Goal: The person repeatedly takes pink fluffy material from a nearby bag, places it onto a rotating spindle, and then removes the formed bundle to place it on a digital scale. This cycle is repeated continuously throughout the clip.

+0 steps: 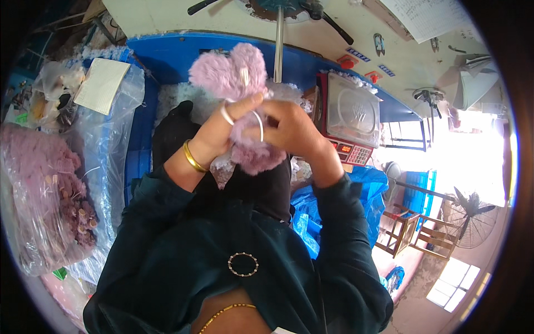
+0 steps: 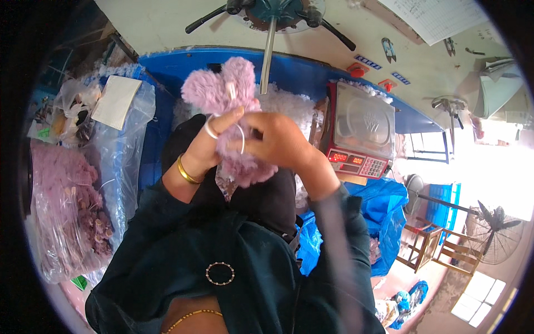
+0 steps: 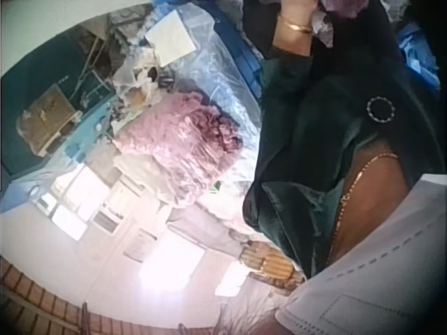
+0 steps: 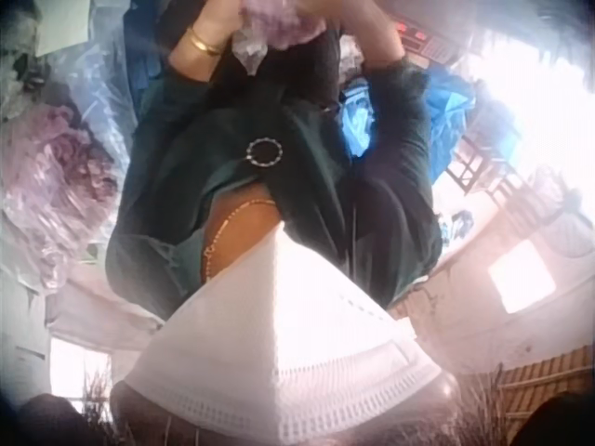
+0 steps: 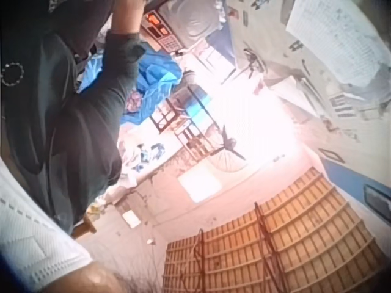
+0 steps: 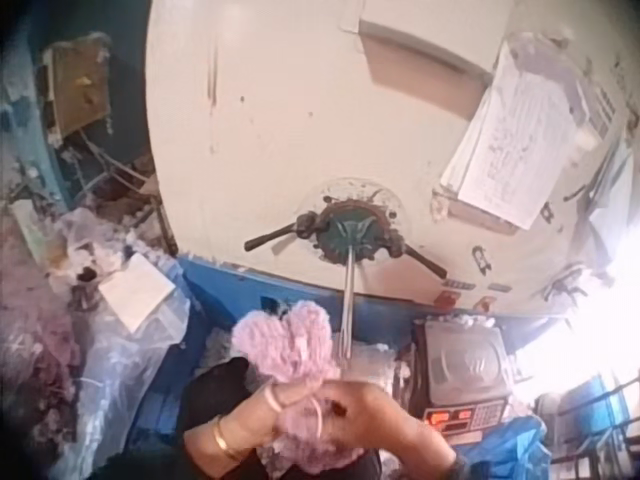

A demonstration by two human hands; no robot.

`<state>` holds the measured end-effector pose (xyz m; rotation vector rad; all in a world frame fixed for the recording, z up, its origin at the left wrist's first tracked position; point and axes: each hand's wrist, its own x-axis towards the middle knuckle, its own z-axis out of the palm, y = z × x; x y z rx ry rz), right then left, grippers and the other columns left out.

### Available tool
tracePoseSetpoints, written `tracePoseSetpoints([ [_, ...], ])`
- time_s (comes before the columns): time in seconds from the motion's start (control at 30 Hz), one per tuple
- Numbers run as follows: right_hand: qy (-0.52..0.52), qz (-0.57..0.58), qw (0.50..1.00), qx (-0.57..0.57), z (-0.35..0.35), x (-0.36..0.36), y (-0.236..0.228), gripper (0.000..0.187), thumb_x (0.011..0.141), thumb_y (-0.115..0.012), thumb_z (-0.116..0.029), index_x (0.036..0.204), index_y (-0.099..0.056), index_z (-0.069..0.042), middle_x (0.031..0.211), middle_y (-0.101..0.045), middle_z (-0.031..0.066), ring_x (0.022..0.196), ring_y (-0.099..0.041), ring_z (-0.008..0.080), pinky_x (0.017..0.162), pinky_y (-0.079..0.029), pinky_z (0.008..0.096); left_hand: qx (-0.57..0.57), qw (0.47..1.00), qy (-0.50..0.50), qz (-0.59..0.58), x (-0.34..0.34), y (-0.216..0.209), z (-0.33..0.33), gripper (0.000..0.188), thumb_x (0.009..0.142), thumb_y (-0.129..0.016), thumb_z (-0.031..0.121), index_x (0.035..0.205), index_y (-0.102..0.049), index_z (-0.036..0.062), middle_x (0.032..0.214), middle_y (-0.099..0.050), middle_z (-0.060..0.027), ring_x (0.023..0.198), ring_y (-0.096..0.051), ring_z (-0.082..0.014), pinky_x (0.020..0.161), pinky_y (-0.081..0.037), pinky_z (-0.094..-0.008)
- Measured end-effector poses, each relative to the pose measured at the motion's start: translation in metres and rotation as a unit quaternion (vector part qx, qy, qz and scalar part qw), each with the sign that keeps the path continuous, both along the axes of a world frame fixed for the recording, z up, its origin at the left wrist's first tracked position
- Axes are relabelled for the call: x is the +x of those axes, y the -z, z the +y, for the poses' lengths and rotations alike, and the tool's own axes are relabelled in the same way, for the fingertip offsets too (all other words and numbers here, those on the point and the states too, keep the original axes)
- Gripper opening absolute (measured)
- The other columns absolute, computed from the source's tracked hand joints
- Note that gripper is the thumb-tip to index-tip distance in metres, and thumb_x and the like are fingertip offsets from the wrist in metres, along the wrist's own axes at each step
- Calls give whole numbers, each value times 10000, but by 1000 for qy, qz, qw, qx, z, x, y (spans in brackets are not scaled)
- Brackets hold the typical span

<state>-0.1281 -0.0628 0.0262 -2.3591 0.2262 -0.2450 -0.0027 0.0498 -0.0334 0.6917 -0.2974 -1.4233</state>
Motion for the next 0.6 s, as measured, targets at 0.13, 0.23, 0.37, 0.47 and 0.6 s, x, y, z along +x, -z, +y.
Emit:
tracePoseSetpoints([
  [0.13,-37,97,993,-51,5,-15,-20,392,785,-680,-409,679,-538,-59,653,-554,164,609,-552,373,552,-429,425,-39,996,-55,-58,-5,-22,-2,425,911,-554,405,1168,-571,67,1116,-619,-105,1016,-609,-238,886,-494,-367],
  [0.23,127,-59,983,-120,-15,10,-22,371,787,-673,-340,609,-538,-44,619,-526,156,576,-549,346,503,-414,417,-69,985,-24,157,10,-20,-39,463,916,-521,479,1115,-599,68,1111,-642,-89,947,-640,-219,811,-537,-345],
  [0.37,190,-187,951,-156,-77,65,6,250,688,-650,-293,624,-570,-64,666,-577,153,642,-571,375,535,-446,422,15,981,-132,-140,4,-14,-45,331,920,-586,317,1109,-540,49,1014,-610,-44,916,-605,-148,815,-523,-316],
  [0.47,208,-191,933,-221,-108,86,14,232,681,-645,-287,615,-579,-75,646,-580,158,627,-572,381,536,-454,439,-10,920,-129,-371,-4,-21,-41,265,894,-637,224,1046,-543,28,910,-602,-38,805,-600,-119,742,-517,-273],
  [0.6,286,-131,938,-143,-75,77,15,207,678,-628,-277,646,-621,-73,674,-599,183,633,-581,396,555,-471,444,-31,832,-193,-519,-18,-27,-26,300,856,-693,215,989,-547,-10,816,-571,-30,711,-574,-100,623,-488,-239],
])
